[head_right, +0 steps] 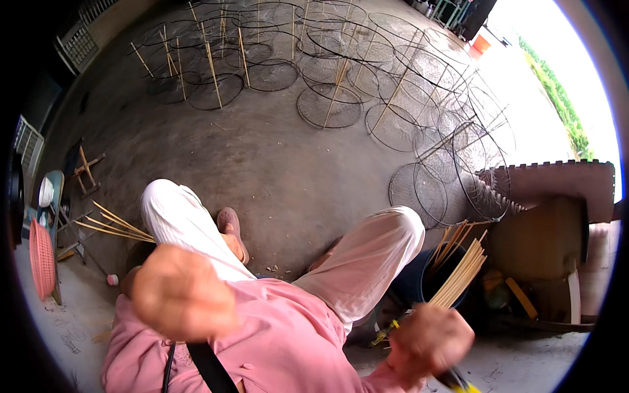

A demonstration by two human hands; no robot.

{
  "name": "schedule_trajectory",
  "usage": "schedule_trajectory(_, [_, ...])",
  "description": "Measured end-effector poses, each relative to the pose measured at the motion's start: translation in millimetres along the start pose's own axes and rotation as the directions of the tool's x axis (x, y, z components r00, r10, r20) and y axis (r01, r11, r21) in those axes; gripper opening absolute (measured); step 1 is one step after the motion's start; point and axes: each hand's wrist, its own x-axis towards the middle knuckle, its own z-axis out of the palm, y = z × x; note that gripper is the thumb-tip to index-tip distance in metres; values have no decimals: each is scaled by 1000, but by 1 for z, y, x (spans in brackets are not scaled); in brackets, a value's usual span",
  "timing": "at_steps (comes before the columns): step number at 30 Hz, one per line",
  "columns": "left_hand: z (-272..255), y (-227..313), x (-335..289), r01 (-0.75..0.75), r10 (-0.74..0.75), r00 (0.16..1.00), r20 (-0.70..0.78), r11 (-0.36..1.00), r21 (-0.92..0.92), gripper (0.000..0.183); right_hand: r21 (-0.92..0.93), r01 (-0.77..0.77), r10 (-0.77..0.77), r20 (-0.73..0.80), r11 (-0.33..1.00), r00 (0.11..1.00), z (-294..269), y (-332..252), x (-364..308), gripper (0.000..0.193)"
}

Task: The person assembles a wire fish trap by securing mesh to a circular frame using string and a yellow tool, occasionally using a lighter to fuse the string ends.

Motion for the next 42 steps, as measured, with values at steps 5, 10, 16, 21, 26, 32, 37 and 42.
schedule_trajectory(5, [1,20,18,-123,142,989,48,951,-283,11,297,292,-362,219,909,906,-14,-16,3,26])
schedule_trajectory(10, [-7,-13,20,-193,215,977,1,879,-437,21,460,324,-386,45,827,921,-7,-27,-46,16])
schedule_trajectory(16, [16,-13,-33,261,-447,892,-63,625,-736,15,-507,-840,29,-853,195,521,-221,117,-97,33])
schedule_trajectory(21, [35,-25,-74,530,-656,755,8,603,-596,14,-377,-814,-121,-874,-442,471,-386,220,-158,22])
schedule_trajectory(26, [0,-55,-150,778,-927,338,-161,372,-506,24,-833,-500,-57,-502,-238,863,-202,290,10,10])
schedule_trajectory(32, [19,-167,-226,705,-942,89,-323,289,-648,58,-994,-48,211,-26,99,977,-19,269,13,22])
schedule_trajectory(37, [13,-187,-287,788,-920,43,-389,271,-553,53,-878,21,335,204,478,920,58,250,0,34])
schedule_trajectory(42, [7,-177,-313,845,-913,66,-403,266,-464,37,-262,-228,203,-120,938,972,49,155,23,29])
